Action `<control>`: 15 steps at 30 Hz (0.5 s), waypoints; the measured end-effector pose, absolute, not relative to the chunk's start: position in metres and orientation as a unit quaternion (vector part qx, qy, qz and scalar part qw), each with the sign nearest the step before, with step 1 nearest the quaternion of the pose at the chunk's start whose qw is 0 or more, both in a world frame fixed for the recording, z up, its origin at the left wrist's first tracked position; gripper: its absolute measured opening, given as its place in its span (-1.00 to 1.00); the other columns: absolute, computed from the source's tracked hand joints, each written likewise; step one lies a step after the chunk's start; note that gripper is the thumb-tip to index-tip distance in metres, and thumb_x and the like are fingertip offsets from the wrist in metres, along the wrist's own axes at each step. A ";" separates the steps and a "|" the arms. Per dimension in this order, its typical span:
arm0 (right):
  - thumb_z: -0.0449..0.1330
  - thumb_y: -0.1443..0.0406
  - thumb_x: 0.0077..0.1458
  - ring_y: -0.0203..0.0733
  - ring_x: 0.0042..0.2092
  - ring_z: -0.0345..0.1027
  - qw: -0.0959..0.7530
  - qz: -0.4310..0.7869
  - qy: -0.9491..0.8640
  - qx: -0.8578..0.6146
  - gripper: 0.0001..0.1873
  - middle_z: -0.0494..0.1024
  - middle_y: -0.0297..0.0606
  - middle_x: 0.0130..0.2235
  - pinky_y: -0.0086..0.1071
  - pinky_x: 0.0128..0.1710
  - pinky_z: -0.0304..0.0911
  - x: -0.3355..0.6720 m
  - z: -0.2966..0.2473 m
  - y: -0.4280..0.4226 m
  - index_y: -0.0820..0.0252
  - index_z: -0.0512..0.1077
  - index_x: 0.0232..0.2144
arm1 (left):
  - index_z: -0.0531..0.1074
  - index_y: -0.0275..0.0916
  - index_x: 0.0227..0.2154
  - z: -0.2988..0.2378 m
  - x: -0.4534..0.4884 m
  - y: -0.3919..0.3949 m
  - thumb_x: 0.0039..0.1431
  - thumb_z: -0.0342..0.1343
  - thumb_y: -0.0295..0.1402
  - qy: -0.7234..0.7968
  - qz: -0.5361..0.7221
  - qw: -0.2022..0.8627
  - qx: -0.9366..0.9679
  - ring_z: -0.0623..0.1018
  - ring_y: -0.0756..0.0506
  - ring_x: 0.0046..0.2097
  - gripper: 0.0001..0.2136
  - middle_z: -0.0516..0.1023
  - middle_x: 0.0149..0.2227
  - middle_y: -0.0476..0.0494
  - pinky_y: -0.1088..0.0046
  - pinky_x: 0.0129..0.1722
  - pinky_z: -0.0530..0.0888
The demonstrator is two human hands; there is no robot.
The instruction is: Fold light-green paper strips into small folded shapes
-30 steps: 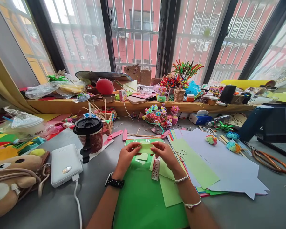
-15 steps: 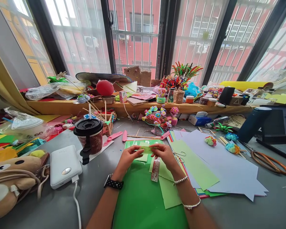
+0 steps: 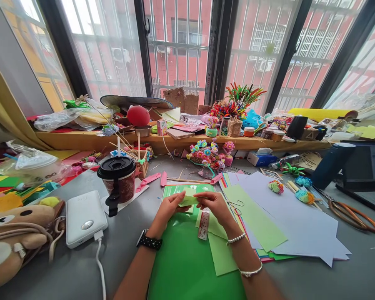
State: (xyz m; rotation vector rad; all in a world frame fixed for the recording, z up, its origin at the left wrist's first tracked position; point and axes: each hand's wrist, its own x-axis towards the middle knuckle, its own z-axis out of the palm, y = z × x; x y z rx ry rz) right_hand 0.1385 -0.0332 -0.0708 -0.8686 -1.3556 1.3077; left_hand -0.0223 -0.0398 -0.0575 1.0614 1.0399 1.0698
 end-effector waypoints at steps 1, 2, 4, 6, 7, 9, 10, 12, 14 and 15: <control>0.17 0.33 -0.21 -0.32 -0.53 0.35 0.506 0.543 -0.566 -0.359 -0.83 0.47 -0.33 -0.56 -0.46 -0.52 0.24 0.138 -0.071 -0.033 0.20 0.49 -0.45 | 0.43 -0.38 -0.46 -0.058 -0.023 -0.040 -0.18 0.12 -0.16 0.455 0.457 0.612 0.457 0.50 -0.10 -0.40 -0.67 0.49 -0.44 -0.16 0.37 -0.31 0.45; 0.17 0.33 -0.21 -0.32 -0.53 0.35 0.504 0.542 -0.568 -0.359 -0.84 0.47 -0.34 -0.56 -0.46 -0.52 0.24 0.137 -0.070 -0.033 0.20 0.49 -0.45 | 0.42 -0.38 -0.45 -0.059 -0.023 -0.039 -0.16 0.11 -0.15 0.456 0.454 0.614 0.457 0.50 -0.09 -0.42 -0.67 0.50 -0.44 -0.17 0.39 -0.32 0.46; 0.17 0.32 -0.21 -0.32 -0.54 0.34 0.502 0.540 -0.573 -0.359 -0.83 0.47 -0.34 -0.56 -0.46 -0.51 0.24 0.136 -0.070 -0.032 0.20 0.49 -0.45 | 0.42 -0.38 -0.46 -0.060 -0.023 -0.039 -0.15 0.11 -0.16 0.454 0.452 0.617 0.457 0.50 -0.08 -0.43 -0.68 0.50 -0.44 -0.17 0.41 -0.34 0.45; 0.17 0.30 -0.20 -0.31 -0.54 0.35 0.500 0.538 -0.574 -0.362 -0.82 0.46 -0.33 -0.56 -0.44 -0.51 0.25 0.136 -0.070 -0.030 0.21 0.48 -0.44 | 0.41 -0.37 -0.48 -0.060 -0.023 -0.038 -0.17 0.13 -0.18 0.455 0.454 0.617 0.453 0.51 -0.08 -0.42 -0.70 0.50 -0.44 -0.15 0.44 -0.34 0.45; 0.17 0.28 -0.20 -0.30 -0.54 0.35 0.498 0.539 -0.574 -0.363 -0.80 0.46 -0.32 -0.56 -0.43 -0.51 0.26 0.136 -0.070 -0.030 0.21 0.48 -0.43 | 0.41 -0.36 -0.49 -0.060 -0.023 -0.038 -0.19 0.14 -0.19 0.460 0.455 0.616 0.450 0.51 -0.09 -0.41 -0.71 0.50 -0.45 -0.13 0.44 -0.34 0.45; 0.19 0.24 -0.22 -0.28 -0.53 0.36 0.493 0.544 -0.572 -0.365 -0.75 0.47 -0.31 -0.54 -0.42 -0.51 0.27 0.136 -0.070 -0.029 0.23 0.47 -0.41 | 0.41 -0.35 -0.50 -0.059 -0.023 -0.037 -0.21 0.17 -0.21 0.465 0.460 0.610 0.446 0.51 -0.10 -0.40 -0.73 0.49 -0.46 -0.10 0.44 -0.32 0.44; 0.19 0.22 -0.23 -0.27 -0.52 0.36 0.491 0.546 -0.572 -0.366 -0.73 0.47 -0.30 -0.53 -0.41 -0.50 0.27 0.136 -0.069 -0.029 0.23 0.46 -0.40 | 0.41 -0.35 -0.50 -0.059 -0.022 -0.037 -0.23 0.17 -0.22 0.466 0.464 0.607 0.446 0.51 -0.10 -0.39 -0.73 0.49 -0.46 -0.08 0.43 -0.32 0.44; 0.18 0.18 -0.22 -0.27 -0.51 0.37 0.487 0.550 -0.569 -0.369 -0.70 0.47 -0.28 -0.49 -0.43 -0.52 0.26 0.136 -0.068 -0.029 0.24 0.45 -0.39 | 0.41 -0.34 -0.51 -0.060 -0.022 -0.035 -0.25 0.19 -0.23 0.463 0.469 0.603 0.449 0.51 -0.10 -0.40 -0.73 0.48 -0.48 -0.05 0.42 -0.31 0.44; 0.15 0.14 -0.18 -0.29 -0.52 0.37 0.485 0.550 -0.564 -0.380 -0.69 0.47 -0.27 -0.46 -0.47 -0.56 0.23 0.136 -0.067 -0.029 0.25 0.44 -0.42 | 0.41 -0.34 -0.51 -0.062 -0.023 -0.034 -0.27 0.20 -0.25 0.462 0.473 0.599 0.452 0.51 -0.09 -0.40 -0.74 0.48 -0.49 -0.03 0.42 -0.30 0.44; 0.14 0.12 -0.17 -0.29 -0.53 0.36 0.485 0.548 -0.561 -0.386 -0.68 0.46 -0.27 -0.47 -0.48 -0.59 0.22 0.136 -0.067 -0.028 0.26 0.44 -0.44 | 0.41 -0.33 -0.51 -0.063 -0.023 -0.033 -0.28 0.21 -0.25 0.462 0.475 0.595 0.454 0.51 -0.08 -0.41 -0.74 0.48 -0.49 -0.02 0.42 -0.30 0.44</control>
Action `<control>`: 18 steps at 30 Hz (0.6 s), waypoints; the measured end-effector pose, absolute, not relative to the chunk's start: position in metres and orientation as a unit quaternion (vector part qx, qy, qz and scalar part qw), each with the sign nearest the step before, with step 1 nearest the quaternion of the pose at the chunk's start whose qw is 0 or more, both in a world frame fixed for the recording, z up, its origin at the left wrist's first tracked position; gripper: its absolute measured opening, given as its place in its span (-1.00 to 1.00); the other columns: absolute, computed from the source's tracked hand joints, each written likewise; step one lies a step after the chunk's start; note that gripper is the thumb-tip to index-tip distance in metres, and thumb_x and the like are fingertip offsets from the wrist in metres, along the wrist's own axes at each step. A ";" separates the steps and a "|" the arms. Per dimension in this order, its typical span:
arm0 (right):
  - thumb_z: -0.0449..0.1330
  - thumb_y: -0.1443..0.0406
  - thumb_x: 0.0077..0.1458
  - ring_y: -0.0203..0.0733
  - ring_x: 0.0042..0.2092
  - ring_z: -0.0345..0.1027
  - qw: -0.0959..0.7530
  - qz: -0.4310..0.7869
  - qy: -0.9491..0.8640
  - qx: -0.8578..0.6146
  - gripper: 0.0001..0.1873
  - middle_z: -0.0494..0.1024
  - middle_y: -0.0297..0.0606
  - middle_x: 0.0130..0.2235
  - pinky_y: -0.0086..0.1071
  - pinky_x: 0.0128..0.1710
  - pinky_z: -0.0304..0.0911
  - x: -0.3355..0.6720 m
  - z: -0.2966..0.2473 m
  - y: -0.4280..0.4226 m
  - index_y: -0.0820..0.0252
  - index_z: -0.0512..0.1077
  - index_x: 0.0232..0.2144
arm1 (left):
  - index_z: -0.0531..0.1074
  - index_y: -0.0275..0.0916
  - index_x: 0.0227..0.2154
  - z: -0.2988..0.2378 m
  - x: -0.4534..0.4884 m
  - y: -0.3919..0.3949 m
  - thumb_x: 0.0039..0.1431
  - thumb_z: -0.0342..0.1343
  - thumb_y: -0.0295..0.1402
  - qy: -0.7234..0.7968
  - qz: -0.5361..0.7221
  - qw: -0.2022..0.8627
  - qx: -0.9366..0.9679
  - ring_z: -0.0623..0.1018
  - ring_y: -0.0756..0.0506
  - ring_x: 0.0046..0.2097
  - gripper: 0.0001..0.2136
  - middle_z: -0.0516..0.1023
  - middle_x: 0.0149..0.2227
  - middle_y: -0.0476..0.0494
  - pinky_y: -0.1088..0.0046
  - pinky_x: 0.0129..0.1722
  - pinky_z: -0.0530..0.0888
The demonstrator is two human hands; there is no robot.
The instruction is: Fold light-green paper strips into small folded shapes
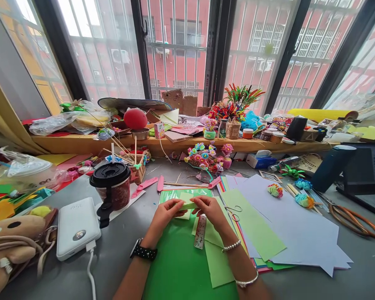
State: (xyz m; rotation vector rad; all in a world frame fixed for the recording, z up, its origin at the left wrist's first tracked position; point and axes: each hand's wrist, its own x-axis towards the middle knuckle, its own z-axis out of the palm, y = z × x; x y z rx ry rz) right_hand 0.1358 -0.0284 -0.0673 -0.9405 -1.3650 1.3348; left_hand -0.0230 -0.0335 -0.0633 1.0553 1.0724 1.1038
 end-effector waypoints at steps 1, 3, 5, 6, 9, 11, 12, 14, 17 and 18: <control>0.13 0.12 -0.17 -0.30 -0.54 0.36 0.486 0.547 -0.558 -0.392 -0.68 0.45 -0.28 -0.48 -0.50 -0.60 0.21 0.136 -0.068 -0.028 0.27 0.43 -0.45 | 0.41 -0.33 -0.51 -0.064 -0.023 -0.033 -0.29 0.21 -0.26 0.461 0.478 0.591 0.458 0.51 -0.07 -0.41 -0.74 0.48 -0.49 -0.02 0.42 -0.30 0.44; 0.15 0.13 -0.18 -0.30 -0.54 0.36 0.485 0.544 -0.557 -0.397 -0.69 0.44 -0.29 -0.50 -0.50 -0.61 0.20 0.136 -0.069 -0.028 0.29 0.42 -0.46 | 0.42 -0.33 -0.49 -0.066 -0.024 -0.033 -0.29 0.21 -0.27 0.458 0.481 0.583 0.468 0.51 -0.06 -0.41 -0.74 0.49 -0.48 -0.02 0.41 -0.31 0.45; 0.15 0.14 -0.18 -0.31 -0.55 0.35 0.485 0.543 -0.557 -0.399 -0.70 0.43 -0.30 -0.52 -0.50 -0.60 0.20 0.136 -0.070 -0.028 0.30 0.42 -0.47 | 0.42 -0.33 -0.49 -0.066 -0.024 -0.034 -0.29 0.21 -0.28 0.456 0.485 0.572 0.479 0.50 -0.06 -0.42 -0.74 0.48 -0.49 -0.02 0.41 -0.32 0.45; 0.15 0.14 -0.18 -0.32 -0.56 0.34 0.484 0.542 -0.559 -0.399 -0.70 0.43 -0.30 -0.53 -0.50 -0.60 0.21 0.136 -0.071 -0.028 0.30 0.42 -0.47 | 0.42 -0.33 -0.49 -0.066 -0.024 -0.034 -0.29 0.21 -0.28 0.457 0.487 0.566 0.483 0.50 -0.05 -0.42 -0.74 0.48 -0.50 -0.02 0.42 -0.33 0.46; 0.14 0.16 -0.16 -0.33 -0.57 0.33 0.481 0.536 -0.570 -0.397 -0.71 0.42 -0.31 -0.54 -0.49 -0.59 0.21 0.136 -0.071 -0.028 0.30 0.41 -0.47 | 0.43 -0.33 -0.50 -0.066 -0.024 -0.034 -0.30 0.21 -0.28 0.463 0.492 0.550 0.491 0.49 -0.04 -0.44 -0.75 0.48 -0.51 -0.02 0.43 -0.37 0.46; 0.15 0.17 -0.16 -0.33 -0.56 0.33 0.479 0.530 -0.577 -0.396 -0.72 0.42 -0.30 -0.54 -0.49 -0.57 0.22 0.137 -0.071 -0.028 0.30 0.41 -0.47 | 0.44 -0.33 -0.50 -0.066 -0.023 -0.035 -0.30 0.21 -0.28 0.464 0.493 0.543 0.497 0.49 -0.04 -0.44 -0.75 0.48 -0.51 -0.03 0.44 -0.37 0.46; 0.15 0.17 -0.16 -0.33 -0.56 0.33 0.478 0.528 -0.579 -0.397 -0.73 0.42 -0.30 -0.54 -0.48 -0.57 0.22 0.137 -0.072 -0.028 0.30 0.41 -0.47 | 0.44 -0.32 -0.50 -0.065 -0.023 -0.035 -0.30 0.21 -0.28 0.465 0.494 0.539 0.500 0.48 -0.04 -0.44 -0.75 0.48 -0.51 -0.03 0.44 -0.37 0.46; 0.14 0.17 -0.16 -0.33 -0.56 0.33 0.482 0.526 -0.578 -0.396 -0.73 0.42 -0.30 -0.54 -0.48 -0.57 0.22 0.138 -0.073 -0.027 0.30 0.41 -0.47 | 0.44 -0.32 -0.50 -0.064 -0.022 -0.036 -0.30 0.21 -0.28 0.467 0.495 0.531 0.505 0.48 -0.04 -0.43 -0.75 0.48 -0.51 -0.03 0.44 -0.37 0.47; 0.12 0.16 -0.14 -0.34 -0.59 0.32 0.491 0.516 -0.581 -0.394 -0.74 0.41 -0.32 -0.55 -0.49 -0.59 0.21 0.138 -0.074 -0.027 0.29 0.41 -0.48 | 0.45 -0.32 -0.50 -0.061 -0.021 -0.038 -0.30 0.20 -0.27 0.470 0.496 0.519 0.514 0.48 -0.04 -0.43 -0.75 0.49 -0.49 -0.04 0.43 -0.36 0.47; 0.12 0.17 -0.14 -0.35 -0.59 0.31 0.493 0.511 -0.583 -0.394 -0.74 0.41 -0.33 -0.56 -0.49 -0.59 0.21 0.138 -0.074 -0.027 0.28 0.41 -0.49 | 0.45 -0.32 -0.49 -0.061 -0.020 -0.038 -0.30 0.20 -0.27 0.469 0.496 0.516 0.517 0.48 -0.04 -0.43 -0.74 0.49 -0.49 -0.04 0.42 -0.35 0.47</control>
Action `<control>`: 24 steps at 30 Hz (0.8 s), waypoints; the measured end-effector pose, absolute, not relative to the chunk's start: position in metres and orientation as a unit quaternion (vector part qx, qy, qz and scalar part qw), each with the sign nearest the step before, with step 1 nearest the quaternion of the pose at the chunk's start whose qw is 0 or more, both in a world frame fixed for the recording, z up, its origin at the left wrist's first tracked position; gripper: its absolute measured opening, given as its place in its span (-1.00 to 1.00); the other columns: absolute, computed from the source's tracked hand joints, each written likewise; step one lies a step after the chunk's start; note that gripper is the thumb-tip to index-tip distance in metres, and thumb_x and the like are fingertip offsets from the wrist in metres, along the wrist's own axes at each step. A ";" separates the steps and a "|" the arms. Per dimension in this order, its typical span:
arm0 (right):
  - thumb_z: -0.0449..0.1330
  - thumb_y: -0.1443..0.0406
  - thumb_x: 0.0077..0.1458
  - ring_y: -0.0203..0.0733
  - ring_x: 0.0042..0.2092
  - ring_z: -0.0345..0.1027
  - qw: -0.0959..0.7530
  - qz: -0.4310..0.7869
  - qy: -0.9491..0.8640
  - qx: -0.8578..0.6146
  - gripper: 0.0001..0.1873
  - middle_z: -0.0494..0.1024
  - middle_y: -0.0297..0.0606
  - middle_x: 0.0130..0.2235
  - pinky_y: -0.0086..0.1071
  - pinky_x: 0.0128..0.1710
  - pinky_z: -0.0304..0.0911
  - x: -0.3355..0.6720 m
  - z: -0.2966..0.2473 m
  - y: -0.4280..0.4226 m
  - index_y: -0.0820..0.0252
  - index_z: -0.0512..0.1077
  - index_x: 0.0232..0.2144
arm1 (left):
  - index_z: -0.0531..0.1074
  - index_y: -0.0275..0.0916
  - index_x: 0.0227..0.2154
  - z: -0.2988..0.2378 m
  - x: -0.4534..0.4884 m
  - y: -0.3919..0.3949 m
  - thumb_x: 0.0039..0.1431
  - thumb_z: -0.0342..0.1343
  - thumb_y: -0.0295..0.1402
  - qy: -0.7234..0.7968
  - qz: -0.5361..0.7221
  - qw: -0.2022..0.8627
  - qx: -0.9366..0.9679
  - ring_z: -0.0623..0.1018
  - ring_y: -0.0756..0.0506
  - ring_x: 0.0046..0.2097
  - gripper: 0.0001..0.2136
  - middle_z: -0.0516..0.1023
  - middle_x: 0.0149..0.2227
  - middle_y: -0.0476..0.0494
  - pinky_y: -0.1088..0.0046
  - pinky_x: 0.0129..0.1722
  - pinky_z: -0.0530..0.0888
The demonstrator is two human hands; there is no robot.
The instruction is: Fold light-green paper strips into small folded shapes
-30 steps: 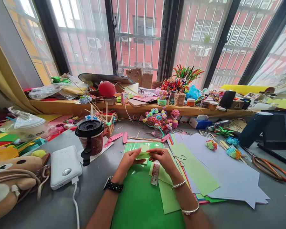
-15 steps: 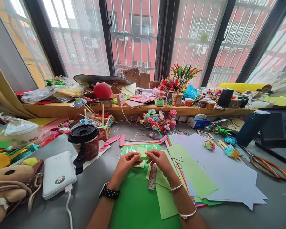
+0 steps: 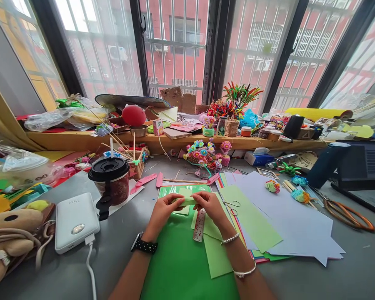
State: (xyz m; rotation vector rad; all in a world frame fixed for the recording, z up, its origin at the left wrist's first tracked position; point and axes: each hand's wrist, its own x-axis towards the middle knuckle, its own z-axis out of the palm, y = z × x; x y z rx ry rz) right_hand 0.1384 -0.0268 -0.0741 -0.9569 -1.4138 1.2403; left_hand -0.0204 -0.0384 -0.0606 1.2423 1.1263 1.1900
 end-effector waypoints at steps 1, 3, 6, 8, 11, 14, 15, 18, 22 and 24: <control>0.13 0.17 -0.14 -0.35 -0.60 0.31 0.494 0.507 -0.585 -0.395 -0.75 0.41 -0.33 -0.56 -0.49 -0.59 0.21 0.139 -0.074 -0.027 0.28 0.41 -0.49 | 0.45 -0.32 -0.49 -0.060 -0.020 -0.039 -0.30 0.20 -0.27 0.467 0.496 0.514 0.521 0.48 -0.05 -0.42 -0.74 0.49 -0.49 -0.04 0.41 -0.35 0.47; 0.13 0.17 -0.15 -0.35 -0.60 0.31 0.493 0.502 -0.589 -0.398 -0.75 0.41 -0.34 -0.57 -0.48 -0.58 0.21 0.139 -0.073 -0.028 0.28 0.41 -0.50 | 0.45 -0.32 -0.50 -0.060 -0.020 -0.039 -0.30 0.20 -0.26 0.465 0.497 0.511 0.525 0.48 -0.06 -0.42 -0.74 0.49 -0.50 -0.05 0.40 -0.34 0.46; 0.13 0.15 -0.16 -0.33 -0.60 0.31 0.493 0.494 -0.591 -0.404 -0.73 0.40 -0.34 -0.59 -0.47 -0.58 0.22 0.139 -0.073 -0.029 0.27 0.41 -0.50 | 0.44 -0.32 -0.50 -0.061 -0.020 -0.039 -0.29 0.20 -0.26 0.462 0.498 0.509 0.529 0.48 -0.06 -0.41 -0.75 0.49 -0.49 -0.05 0.39 -0.34 0.46; 0.13 0.14 -0.16 -0.33 -0.60 0.31 0.495 0.491 -0.592 -0.404 -0.72 0.40 -0.35 -0.59 -0.46 -0.57 0.22 0.139 -0.073 -0.029 0.27 0.41 -0.50 | 0.44 -0.33 -0.50 -0.061 -0.021 -0.038 -0.29 0.20 -0.27 0.460 0.497 0.510 0.531 0.48 -0.06 -0.41 -0.75 0.50 -0.49 -0.06 0.40 -0.34 0.46; 0.13 0.14 -0.16 -0.33 -0.59 0.31 0.499 0.488 -0.594 -0.399 -0.73 0.41 -0.33 -0.57 -0.45 -0.57 0.23 0.138 -0.074 -0.028 0.26 0.42 -0.48 | 0.44 -0.33 -0.50 -0.062 -0.021 -0.038 -0.28 0.19 -0.28 0.456 0.499 0.509 0.534 0.48 -0.05 -0.42 -0.75 0.49 -0.49 -0.06 0.42 -0.35 0.45; 0.14 0.14 -0.17 -0.32 -0.60 0.30 0.503 0.486 -0.591 -0.401 -0.72 0.42 -0.32 -0.55 -0.43 -0.57 0.23 0.138 -0.074 -0.028 0.25 0.42 -0.47 | 0.44 -0.33 -0.49 -0.061 -0.021 -0.038 -0.28 0.19 -0.27 0.454 0.501 0.509 0.533 0.48 -0.05 -0.43 -0.75 0.50 -0.49 -0.06 0.43 -0.36 0.45; 0.14 0.13 -0.17 -0.32 -0.60 0.30 0.502 0.486 -0.591 -0.403 -0.72 0.42 -0.32 -0.55 -0.43 -0.57 0.23 0.137 -0.074 -0.028 0.24 0.42 -0.47 | 0.44 -0.33 -0.49 -0.061 -0.021 -0.039 -0.28 0.19 -0.27 0.455 0.501 0.509 0.532 0.48 -0.05 -0.43 -0.75 0.50 -0.49 -0.06 0.43 -0.37 0.45; 0.13 0.11 -0.18 -0.31 -0.60 0.30 0.503 0.486 -0.588 -0.406 -0.70 0.42 -0.33 -0.56 -0.42 -0.57 0.23 0.138 -0.073 -0.027 0.24 0.42 -0.48 | 0.44 -0.33 -0.49 -0.061 -0.021 -0.039 -0.28 0.20 -0.29 0.457 0.505 0.509 0.526 0.48 -0.04 -0.44 -0.76 0.50 -0.49 -0.05 0.44 -0.37 0.45; 0.12 0.10 -0.16 -0.30 -0.56 0.33 0.522 0.492 -0.563 -0.412 -0.68 0.42 -0.33 -0.57 -0.44 -0.56 0.24 0.142 -0.073 -0.026 0.26 0.41 -0.46 | 0.44 -0.33 -0.48 -0.061 -0.023 -0.038 -0.26 0.20 -0.30 0.459 0.519 0.515 0.505 0.48 -0.04 -0.41 -0.76 0.50 -0.46 -0.04 0.45 -0.34 0.45; 0.13 0.13 -0.16 -0.29 -0.52 0.35 0.523 0.496 -0.565 -0.402 -0.69 0.45 -0.30 -0.52 -0.44 -0.53 0.25 0.144 -0.071 -0.026 0.27 0.42 -0.43 | 0.44 -0.33 -0.47 -0.061 -0.025 -0.038 -0.26 0.20 -0.30 0.457 0.524 0.521 0.495 0.48 -0.04 -0.39 -0.76 0.50 -0.44 -0.05 0.44 -0.32 0.44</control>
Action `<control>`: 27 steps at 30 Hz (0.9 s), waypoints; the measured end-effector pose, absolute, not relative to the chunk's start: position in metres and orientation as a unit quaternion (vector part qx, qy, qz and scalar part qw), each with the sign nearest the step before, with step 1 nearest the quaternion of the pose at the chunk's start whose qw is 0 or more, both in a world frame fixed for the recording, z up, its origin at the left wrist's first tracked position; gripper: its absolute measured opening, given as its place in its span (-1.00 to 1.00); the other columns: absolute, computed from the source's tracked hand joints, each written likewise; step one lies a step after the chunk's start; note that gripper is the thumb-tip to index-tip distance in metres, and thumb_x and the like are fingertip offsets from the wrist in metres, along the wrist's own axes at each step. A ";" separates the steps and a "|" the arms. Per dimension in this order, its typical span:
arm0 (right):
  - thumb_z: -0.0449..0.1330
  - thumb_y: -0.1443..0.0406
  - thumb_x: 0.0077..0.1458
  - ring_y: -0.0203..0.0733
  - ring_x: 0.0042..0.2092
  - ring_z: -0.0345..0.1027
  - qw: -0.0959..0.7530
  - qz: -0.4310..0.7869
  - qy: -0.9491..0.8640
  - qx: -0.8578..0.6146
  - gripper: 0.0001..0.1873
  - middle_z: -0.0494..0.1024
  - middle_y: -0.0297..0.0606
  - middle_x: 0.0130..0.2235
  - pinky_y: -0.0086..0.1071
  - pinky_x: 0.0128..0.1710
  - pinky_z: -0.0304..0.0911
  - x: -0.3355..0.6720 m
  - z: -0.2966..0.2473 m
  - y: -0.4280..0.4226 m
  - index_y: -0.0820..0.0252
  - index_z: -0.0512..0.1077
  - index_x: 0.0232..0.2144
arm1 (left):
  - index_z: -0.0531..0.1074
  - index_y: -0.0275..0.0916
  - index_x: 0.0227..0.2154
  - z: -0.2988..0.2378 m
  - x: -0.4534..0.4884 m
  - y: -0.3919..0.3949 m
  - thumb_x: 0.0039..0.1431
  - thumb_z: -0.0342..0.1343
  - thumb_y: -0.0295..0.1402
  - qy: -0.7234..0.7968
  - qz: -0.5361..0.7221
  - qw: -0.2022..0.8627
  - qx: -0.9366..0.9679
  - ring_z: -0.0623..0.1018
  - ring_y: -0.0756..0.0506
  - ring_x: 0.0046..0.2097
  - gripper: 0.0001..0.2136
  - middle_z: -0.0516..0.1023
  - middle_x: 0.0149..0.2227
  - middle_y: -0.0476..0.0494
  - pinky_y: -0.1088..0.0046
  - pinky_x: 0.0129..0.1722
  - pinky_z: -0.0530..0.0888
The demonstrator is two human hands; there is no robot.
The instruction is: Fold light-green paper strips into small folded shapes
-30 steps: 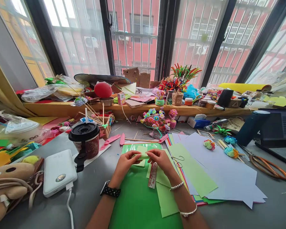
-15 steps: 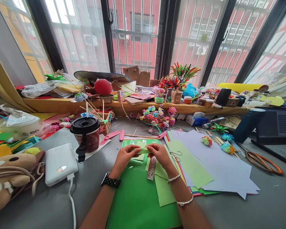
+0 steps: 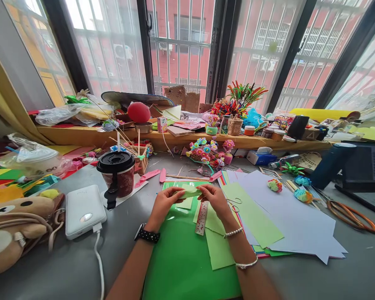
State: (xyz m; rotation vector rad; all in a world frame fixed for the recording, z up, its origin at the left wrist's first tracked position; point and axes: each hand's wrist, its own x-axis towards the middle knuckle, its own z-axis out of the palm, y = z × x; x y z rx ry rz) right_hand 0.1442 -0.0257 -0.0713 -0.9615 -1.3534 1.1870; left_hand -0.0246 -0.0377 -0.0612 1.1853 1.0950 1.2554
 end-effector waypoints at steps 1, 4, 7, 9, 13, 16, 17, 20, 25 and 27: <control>0.13 0.14 -0.16 -0.28 -0.50 0.36 0.521 0.498 -0.571 -0.392 -0.70 0.46 -0.28 -0.49 -0.43 -0.51 0.26 0.145 -0.071 -0.026 0.26 0.42 -0.41 | 0.43 -0.33 -0.47 -0.061 -0.025 -0.038 -0.26 0.20 -0.30 0.456 0.525 0.525 0.491 0.49 -0.04 -0.39 -0.76 0.50 -0.44 -0.05 0.43 -0.31 0.44; 0.14 0.18 -0.16 -0.25 -0.44 0.39 0.514 0.503 -0.589 -0.368 -0.71 0.48 -0.26 -0.43 -0.40 -0.46 0.28 0.147 -0.069 -0.027 0.25 0.42 -0.37 | 0.43 -0.33 -0.46 -0.061 -0.025 -0.038 -0.26 0.20 -0.30 0.455 0.525 0.534 0.482 0.49 -0.03 -0.41 -0.75 0.51 -0.44 -0.05 0.42 -0.31 0.45; 0.15 0.20 -0.17 -0.23 -0.44 0.39 0.514 0.496 -0.594 -0.370 -0.73 0.49 -0.25 -0.42 -0.38 -0.45 0.29 0.147 -0.068 -0.028 0.25 0.42 -0.38 | 0.43 -0.35 -0.45 -0.061 -0.025 -0.038 -0.27 0.21 -0.30 0.455 0.518 0.539 0.484 0.49 -0.05 -0.40 -0.73 0.51 -0.43 -0.08 0.41 -0.31 0.45; 0.15 0.21 -0.17 -0.23 -0.46 0.39 0.518 0.491 -0.591 -0.376 -0.73 0.49 -0.25 -0.43 -0.36 -0.46 0.30 0.146 -0.068 -0.028 0.25 0.43 -0.39 | 0.43 -0.35 -0.45 -0.061 -0.024 -0.038 -0.27 0.21 -0.29 0.455 0.513 0.541 0.486 0.49 -0.06 -0.40 -0.73 0.51 -0.42 -0.08 0.41 -0.31 0.45; 0.16 0.21 -0.19 -0.24 -0.45 0.38 0.537 0.489 -0.574 -0.378 -0.77 0.49 -0.28 -0.45 -0.35 -0.44 0.32 0.144 -0.070 -0.027 0.24 0.44 -0.44 | 0.43 -0.34 -0.47 -0.061 -0.023 -0.039 -0.28 0.21 -0.28 0.455 0.516 0.538 0.487 0.49 -0.04 -0.41 -0.74 0.51 -0.43 -0.07 0.42 -0.32 0.45; 0.17 0.20 -0.21 -0.23 -0.44 0.36 0.545 0.493 -0.561 -0.381 -0.79 0.48 -0.29 -0.46 -0.33 -0.43 0.34 0.142 -0.073 -0.026 0.22 0.43 -0.47 | 0.43 -0.34 -0.48 -0.061 -0.023 -0.038 -0.27 0.20 -0.28 0.458 0.518 0.531 0.490 0.49 -0.05 -0.41 -0.74 0.50 -0.44 -0.07 0.42 -0.33 0.45; 0.18 0.20 -0.21 -0.23 -0.45 0.36 0.547 0.493 -0.557 -0.384 -0.78 0.47 -0.29 -0.46 -0.33 -0.43 0.34 0.141 -0.074 -0.026 0.22 0.43 -0.47 | 0.43 -0.34 -0.48 -0.061 -0.023 -0.038 -0.27 0.20 -0.28 0.460 0.517 0.530 0.490 0.49 -0.05 -0.41 -0.74 0.50 -0.44 -0.07 0.42 -0.33 0.45; 0.18 0.18 -0.22 -0.24 -0.48 0.35 0.556 0.486 -0.549 -0.391 -0.76 0.46 -0.29 -0.48 -0.32 -0.44 0.34 0.140 -0.075 -0.025 0.23 0.43 -0.48 | 0.43 -0.34 -0.48 -0.061 -0.024 -0.037 -0.28 0.20 -0.28 0.461 0.516 0.530 0.490 0.49 -0.05 -0.42 -0.74 0.50 -0.45 -0.07 0.41 -0.33 0.45; 0.13 0.10 -0.17 -0.26 -0.47 0.37 0.546 0.516 -0.535 -0.387 -0.66 0.44 -0.28 -0.44 -0.37 -0.48 0.33 0.139 -0.072 -0.028 0.25 0.40 -0.39 | 0.43 -0.34 -0.46 -0.065 -0.023 -0.037 -0.24 0.18 -0.27 0.449 0.532 0.501 0.515 0.47 -0.05 -0.38 -0.75 0.49 -0.44 -0.08 0.44 -0.34 0.45; 0.11 0.07 -0.16 -0.26 -0.49 0.38 0.529 0.532 -0.534 -0.391 -0.62 0.44 -0.28 -0.45 -0.41 -0.52 0.31 0.139 -0.071 -0.029 0.26 0.39 -0.38 | 0.43 -0.34 -0.46 -0.065 -0.022 -0.038 -0.23 0.17 -0.26 0.450 0.531 0.491 0.524 0.47 -0.05 -0.37 -0.74 0.49 -0.44 -0.09 0.44 -0.35 0.45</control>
